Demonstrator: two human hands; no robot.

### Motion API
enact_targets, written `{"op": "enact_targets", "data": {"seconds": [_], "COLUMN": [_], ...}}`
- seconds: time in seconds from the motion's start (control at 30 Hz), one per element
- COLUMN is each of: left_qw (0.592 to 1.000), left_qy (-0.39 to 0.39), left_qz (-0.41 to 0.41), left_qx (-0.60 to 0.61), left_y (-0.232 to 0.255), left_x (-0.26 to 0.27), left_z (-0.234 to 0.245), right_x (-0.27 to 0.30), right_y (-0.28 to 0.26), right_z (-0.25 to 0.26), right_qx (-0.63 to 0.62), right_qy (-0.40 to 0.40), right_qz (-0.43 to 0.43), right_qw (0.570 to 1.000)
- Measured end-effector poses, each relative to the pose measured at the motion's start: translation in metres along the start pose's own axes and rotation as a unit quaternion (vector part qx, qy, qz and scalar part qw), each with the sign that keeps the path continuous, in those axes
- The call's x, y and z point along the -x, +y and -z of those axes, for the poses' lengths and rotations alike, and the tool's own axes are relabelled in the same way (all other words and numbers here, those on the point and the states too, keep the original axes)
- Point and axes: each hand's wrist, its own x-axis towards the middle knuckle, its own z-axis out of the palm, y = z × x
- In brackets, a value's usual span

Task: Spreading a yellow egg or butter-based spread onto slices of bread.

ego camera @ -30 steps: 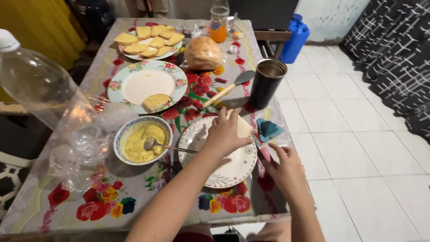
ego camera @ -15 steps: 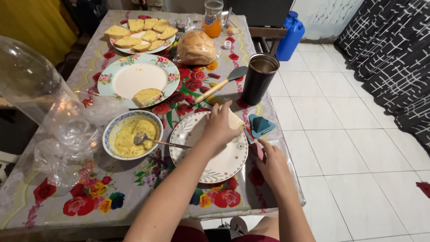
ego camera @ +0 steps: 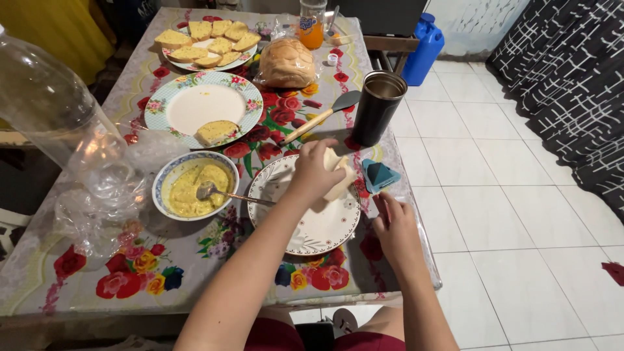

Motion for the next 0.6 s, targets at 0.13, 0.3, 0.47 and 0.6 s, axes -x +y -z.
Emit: {"op": "enact_targets", "data": {"seconds": [0.13,0.3,0.47,0.6], "left_qw": [1.000,0.943,0.657,0.560], "left_qy": [-0.018,-0.012,-0.018,-0.066], "left_qz": [0.004,0.158,0.246,0.222], "left_qx": [0.018,0.292,0.712,0.796], "left_y": [0.012,0.029,0.022,0.039], "left_x": [0.002,-0.002,0.021,0.049], "left_z": [0.005,0.017,0.041,0.074], "right_x": [0.009,0.019,0.024,0.027], "right_y": [0.001,-0.019,-0.015,-0.015], "right_z": [0.001,0.017,0.013,0.006], "right_qx": [-0.017,-0.121,-0.241,-0.256], "right_qy": [0.039,0.045,-0.002,-0.025], "right_qz": [0.025,-0.034,-0.039,-0.029], "right_qw": [0.999,0.991,0.970,0.966]}}
